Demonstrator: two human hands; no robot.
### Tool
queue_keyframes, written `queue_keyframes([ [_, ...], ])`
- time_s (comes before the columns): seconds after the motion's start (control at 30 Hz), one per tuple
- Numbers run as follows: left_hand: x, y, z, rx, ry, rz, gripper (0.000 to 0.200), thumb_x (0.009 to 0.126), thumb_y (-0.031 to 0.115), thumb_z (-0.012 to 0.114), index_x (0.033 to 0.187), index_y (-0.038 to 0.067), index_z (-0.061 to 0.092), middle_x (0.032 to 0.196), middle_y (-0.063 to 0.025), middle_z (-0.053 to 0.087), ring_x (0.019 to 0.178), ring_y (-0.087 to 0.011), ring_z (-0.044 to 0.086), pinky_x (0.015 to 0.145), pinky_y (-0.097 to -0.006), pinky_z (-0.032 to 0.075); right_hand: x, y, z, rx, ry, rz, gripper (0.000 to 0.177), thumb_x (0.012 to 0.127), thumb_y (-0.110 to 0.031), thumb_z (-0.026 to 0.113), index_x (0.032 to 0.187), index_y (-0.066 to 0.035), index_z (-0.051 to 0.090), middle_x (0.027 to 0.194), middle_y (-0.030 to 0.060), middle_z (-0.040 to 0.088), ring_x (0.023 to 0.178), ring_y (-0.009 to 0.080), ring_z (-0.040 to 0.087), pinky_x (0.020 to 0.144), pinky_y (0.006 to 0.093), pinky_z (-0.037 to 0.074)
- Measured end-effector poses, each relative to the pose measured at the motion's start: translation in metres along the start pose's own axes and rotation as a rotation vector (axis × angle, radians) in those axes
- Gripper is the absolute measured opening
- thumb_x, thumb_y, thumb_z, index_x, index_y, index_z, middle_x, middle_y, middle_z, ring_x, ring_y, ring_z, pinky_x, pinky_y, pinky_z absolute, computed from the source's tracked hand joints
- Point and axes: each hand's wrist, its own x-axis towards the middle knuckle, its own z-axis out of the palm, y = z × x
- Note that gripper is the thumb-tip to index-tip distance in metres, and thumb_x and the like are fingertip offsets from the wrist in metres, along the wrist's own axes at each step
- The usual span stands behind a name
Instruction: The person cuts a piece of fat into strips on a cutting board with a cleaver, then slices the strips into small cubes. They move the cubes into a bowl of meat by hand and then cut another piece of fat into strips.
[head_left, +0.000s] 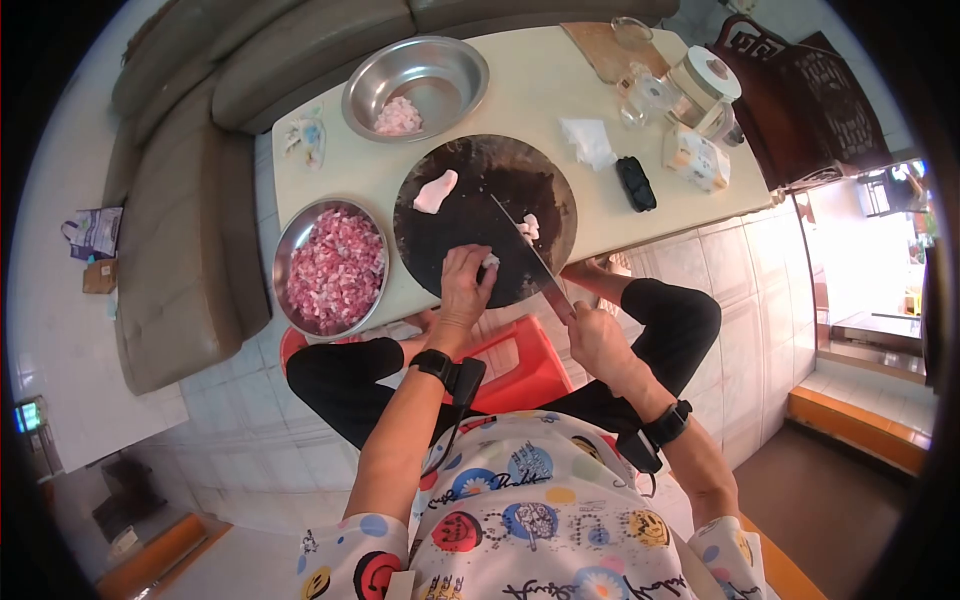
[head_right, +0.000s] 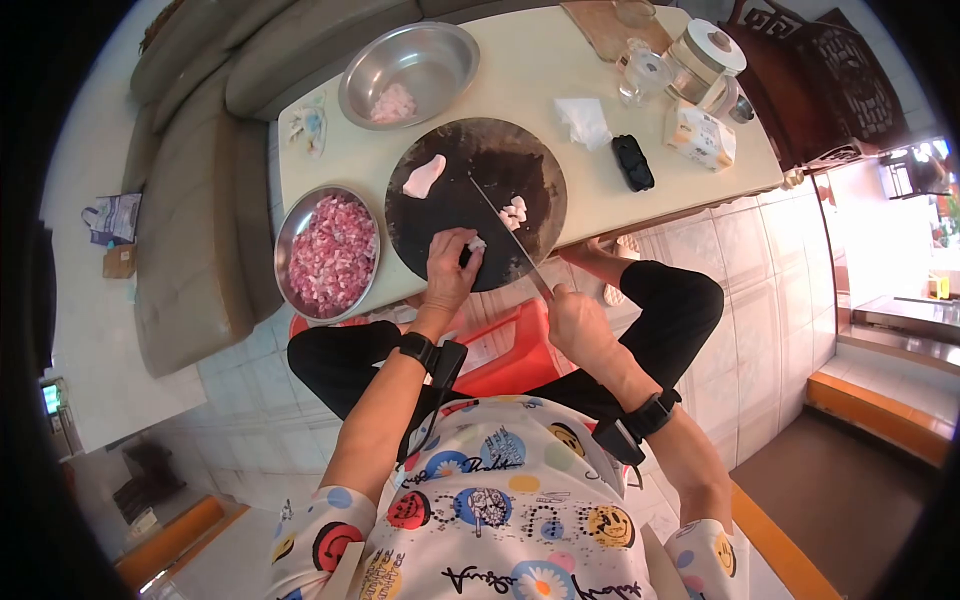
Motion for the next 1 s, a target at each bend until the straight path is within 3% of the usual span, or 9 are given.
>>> queue_keyframes([
  [0.17, -0.005, 0.005, -0.011, -0.078, 0.005, -0.055, 0.026, 0.071, 0.003, 0.07, 0.095, 0.002, 0.061, 0.1, -0.0132, 0.061, 0.094, -0.0317, 0.057, 0.082, -0.0388, 0.046, -0.013, -0.017, -0.01, 0.095, -0.057, 0.045, 0.015, 0.084, -0.009, 0.051, 0.08, 0.006, 0.048, 0.061, 0.0282, 0.055, 0.06, 0.0451, 0.058, 0.056, 0.0504, 0.046],
  [0.43, -0.007, -0.007, -0.004, -0.019, 0.028, -0.007, 0.016, 0.072, 0.001, 0.067, 0.087, 0.002, 0.062, 0.094, -0.0114, 0.063, 0.089, -0.0306, 0.058, 0.078, -0.0374, 0.047, -0.02, -0.021, -0.001, 0.078, -0.094, 0.05, 0.015, 0.085, -0.008, 0.05, 0.082, 0.006, 0.048, 0.063, 0.0272, 0.057, 0.063, 0.0446, 0.059, 0.059, 0.0503, 0.047],
  [0.8, -0.007, -0.012, -0.002, -0.029, -0.004, 0.018, 0.02, 0.068, -0.001, 0.065, 0.087, 0.002, 0.061, 0.092, -0.0112, 0.061, 0.089, -0.0311, 0.057, 0.078, -0.0384, 0.046, 0.002, -0.014, 0.019, 0.171, -0.168, 0.051, 0.015, 0.082, -0.008, 0.054, 0.085, 0.006, 0.048, 0.064, 0.0276, 0.056, 0.067, 0.0453, 0.058, 0.06, 0.0509, 0.045],
  [0.87, -0.006, -0.012, -0.001, -0.041, -0.018, 0.018, 0.02, 0.067, 0.0, 0.065, 0.087, 0.003, 0.061, 0.093, -0.011, 0.061, 0.09, -0.0313, 0.057, 0.079, -0.0392, 0.045, 0.018, -0.011, 0.044, 0.077, -0.071, -0.083, 0.015, 0.076, -0.006, 0.055, 0.084, 0.005, 0.048, 0.065, 0.026, 0.058, 0.068, 0.0434, 0.06, 0.06, 0.0494, 0.047],
  [1.0, -0.005, -0.011, -0.003, 0.025, -0.031, 0.009, 0.02, 0.068, 0.0, 0.064, 0.087, 0.002, 0.06, 0.09, -0.0128, 0.059, 0.086, -0.0321, 0.056, 0.075, -0.039, 0.046, 0.031, -0.034, 0.042, -0.032, -0.067, -0.036, 0.018, 0.071, -0.005, 0.057, 0.083, 0.005, 0.048, 0.066, 0.0244, 0.059, 0.067, 0.0418, 0.061, 0.059, 0.0476, 0.048],
])
